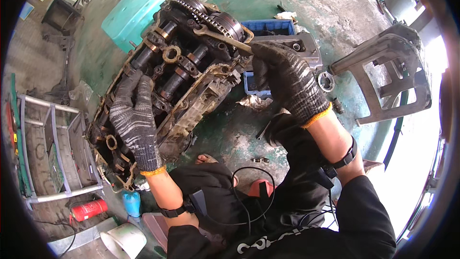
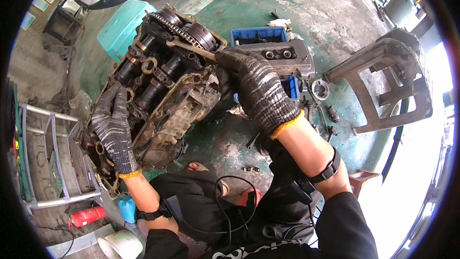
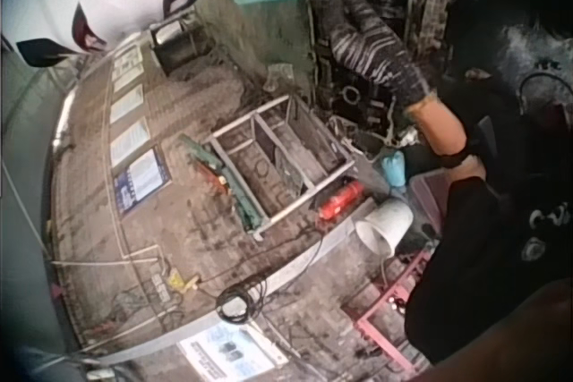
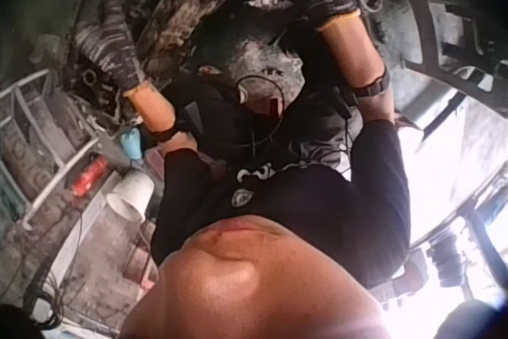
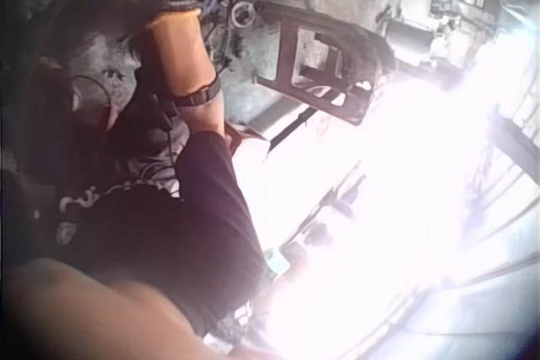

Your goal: The person sits on the floor and uses a wrench to loosen and tighten bolts on a disassembled engine block. They repeatedly adjust the tool and reposition their hands to access different bolts on the cylinder head.

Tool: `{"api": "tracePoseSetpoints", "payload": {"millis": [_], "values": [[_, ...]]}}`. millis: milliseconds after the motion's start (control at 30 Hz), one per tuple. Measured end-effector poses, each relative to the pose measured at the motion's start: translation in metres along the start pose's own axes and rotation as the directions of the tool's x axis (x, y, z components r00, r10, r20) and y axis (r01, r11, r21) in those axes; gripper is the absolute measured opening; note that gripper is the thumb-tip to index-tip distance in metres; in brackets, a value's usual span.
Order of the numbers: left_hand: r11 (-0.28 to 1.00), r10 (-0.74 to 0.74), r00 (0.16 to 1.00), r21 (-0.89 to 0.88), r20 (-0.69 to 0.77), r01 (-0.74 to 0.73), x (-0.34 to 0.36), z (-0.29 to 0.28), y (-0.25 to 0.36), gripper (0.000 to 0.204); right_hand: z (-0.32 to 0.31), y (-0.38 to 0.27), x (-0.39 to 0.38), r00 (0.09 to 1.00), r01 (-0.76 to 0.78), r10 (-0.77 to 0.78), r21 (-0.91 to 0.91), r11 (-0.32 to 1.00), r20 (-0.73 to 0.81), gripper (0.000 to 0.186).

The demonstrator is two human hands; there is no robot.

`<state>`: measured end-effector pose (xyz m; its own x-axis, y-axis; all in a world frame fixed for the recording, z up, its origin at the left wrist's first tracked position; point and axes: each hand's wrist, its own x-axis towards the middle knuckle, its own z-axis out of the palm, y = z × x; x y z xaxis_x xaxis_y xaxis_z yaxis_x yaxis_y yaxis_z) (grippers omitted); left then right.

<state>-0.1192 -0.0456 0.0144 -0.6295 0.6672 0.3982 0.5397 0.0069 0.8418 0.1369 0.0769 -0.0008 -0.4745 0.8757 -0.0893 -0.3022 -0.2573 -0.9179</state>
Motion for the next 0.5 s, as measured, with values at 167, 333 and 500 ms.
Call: {"api": "tracePoseSetpoints", "payload": {"millis": [167, 333, 500], "values": [[0.991, 0.048, 0.999, 0.124, 0.021, -0.051, -0.001, -0.011, 0.006, 0.024, -0.001, 0.001, -0.003, 0.991, 0.133, -0.132, -0.15, 0.98, 0.02, 0.024], [0.961, -0.086, 0.978, 0.275, 0.189, 0.031, -0.006, -0.045, 0.027, 0.028, 0.029, -0.006, -0.01, 0.991, 0.133, -0.128, -0.204, 0.97, 0.033, 0.021], [0.91, -0.037, 0.962, 0.407, 0.272, -0.08, -0.009, -0.02, 0.018, 0.036, 0.029, 0.011, -0.021, 0.995, -0.065, 0.082, 0.256, 0.964, -0.055, 0.018]]}}
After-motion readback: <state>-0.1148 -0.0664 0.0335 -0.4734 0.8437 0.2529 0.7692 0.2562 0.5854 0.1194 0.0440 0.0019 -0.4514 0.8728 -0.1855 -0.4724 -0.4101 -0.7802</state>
